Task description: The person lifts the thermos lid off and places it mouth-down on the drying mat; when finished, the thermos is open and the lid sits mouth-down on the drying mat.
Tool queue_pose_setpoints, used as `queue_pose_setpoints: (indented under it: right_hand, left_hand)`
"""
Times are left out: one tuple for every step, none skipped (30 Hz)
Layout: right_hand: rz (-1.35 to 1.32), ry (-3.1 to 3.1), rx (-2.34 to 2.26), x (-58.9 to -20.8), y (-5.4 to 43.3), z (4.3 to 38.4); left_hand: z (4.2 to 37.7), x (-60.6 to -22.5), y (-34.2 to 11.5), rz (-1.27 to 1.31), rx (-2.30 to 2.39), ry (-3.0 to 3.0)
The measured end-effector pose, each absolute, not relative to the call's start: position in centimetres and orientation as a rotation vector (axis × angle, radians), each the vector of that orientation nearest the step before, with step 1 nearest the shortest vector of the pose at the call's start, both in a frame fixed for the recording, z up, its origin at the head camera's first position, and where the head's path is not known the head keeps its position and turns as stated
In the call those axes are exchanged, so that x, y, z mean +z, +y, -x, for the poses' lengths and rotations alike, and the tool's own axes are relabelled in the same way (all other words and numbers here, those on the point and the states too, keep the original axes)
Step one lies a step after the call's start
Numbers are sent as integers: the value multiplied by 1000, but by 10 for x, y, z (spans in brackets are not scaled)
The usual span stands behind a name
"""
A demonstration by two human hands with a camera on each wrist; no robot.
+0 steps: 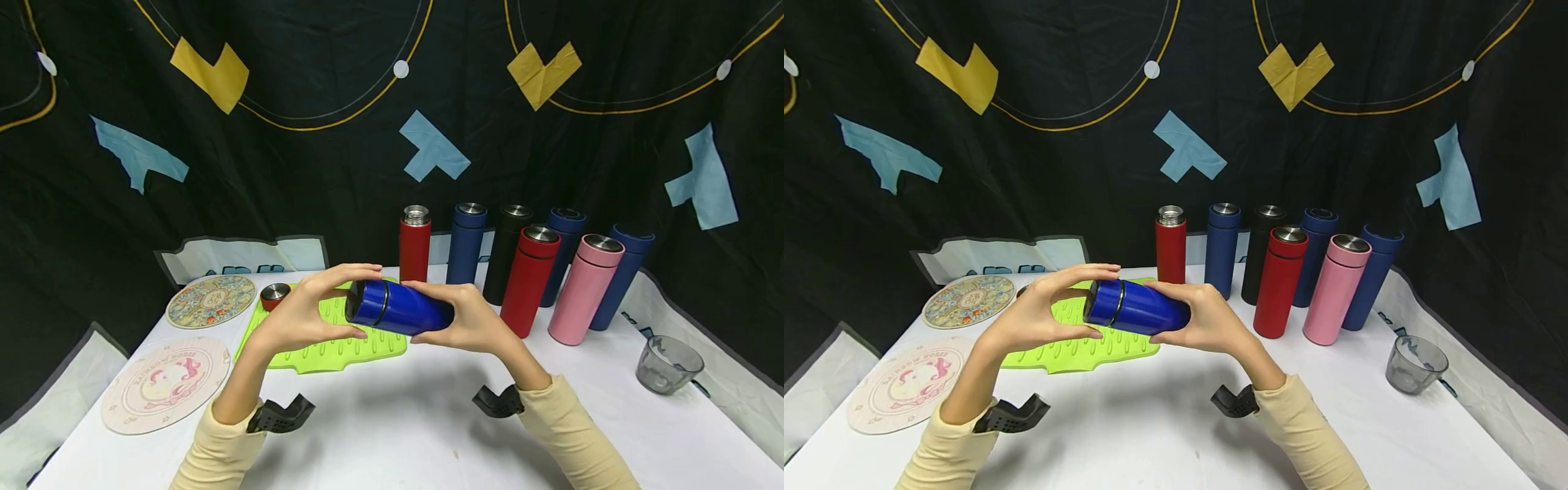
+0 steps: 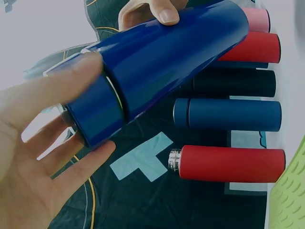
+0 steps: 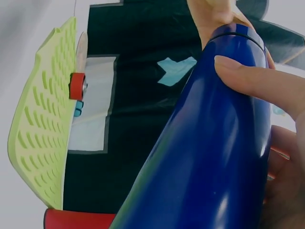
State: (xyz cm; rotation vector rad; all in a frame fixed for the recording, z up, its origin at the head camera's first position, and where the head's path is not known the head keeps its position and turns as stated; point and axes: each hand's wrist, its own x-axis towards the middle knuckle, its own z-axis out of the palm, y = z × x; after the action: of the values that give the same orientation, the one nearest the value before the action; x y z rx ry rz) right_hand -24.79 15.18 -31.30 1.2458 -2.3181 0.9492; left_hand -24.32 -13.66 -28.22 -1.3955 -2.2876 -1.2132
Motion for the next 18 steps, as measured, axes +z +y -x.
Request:
queue_pose_setpoints:
  right_hand:
    - [-1239,-2330,963,-313,152,248]
    - [-1233,-2340,973,-312,153,248]
    - [-1224,-2349,980,-312,153,247]
    - [-1219,-2358,983,-312,153,247]
    - [-1213,-2365,978,-313,153,247]
    - [-1211,-2370,975,-313,152,247]
    - [-1208,-2374,966,-314,152,247]
    - [-1207,-2373,954,-314,151,247]
    - [-1206,-2371,940,-315,151,247]
    - [-1209,-2365,927,-315,150,248]
    - [-1210,-2356,916,-316,149,248]
    - [-1213,-2346,906,-316,149,248]
    - [-1213,-2334,890,-316,148,249]
    - [-1212,-2322,872,-317,148,249]
    - [-1207,-2313,855,-317,147,250]
    - [-1195,-2306,837,-317,147,250]
    - [-1178,-2301,816,-317,147,250]
    - [-1158,-2299,793,-317,147,250]
  left_hand:
    - [243,-282,-137,1413,-1210,-2284]
    - [243,-282,-137,1422,-1208,-2281]
    - [243,-283,-137,1426,-1208,-2279]
    - [243,-283,-137,1425,-1208,-2277]
    - [244,-283,-137,1419,-1211,-2277]
    - [244,-283,-137,1409,-1216,-2280]
    - [244,-283,-138,1395,-1223,-2284]
    - [245,-284,-138,1378,-1232,-2291]
    - [246,-284,-138,1360,-1241,-2299]
    - [246,-284,-139,1340,-1251,-2307]
    - [246,-284,-139,1319,-1259,-2318]
    - [246,-285,-139,1296,-1262,-2330]
    - [246,-285,-140,1271,-1262,-2342]
    - [246,-285,-140,1243,-1262,-2352]
    - [246,-285,-141,1210,-1262,-2360]
    - [245,-284,-141,1174,-1262,-2366]
    - [245,-284,-143,1136,-1265,-2369]
    - [245,-283,-144,1095,-1267,-2371]
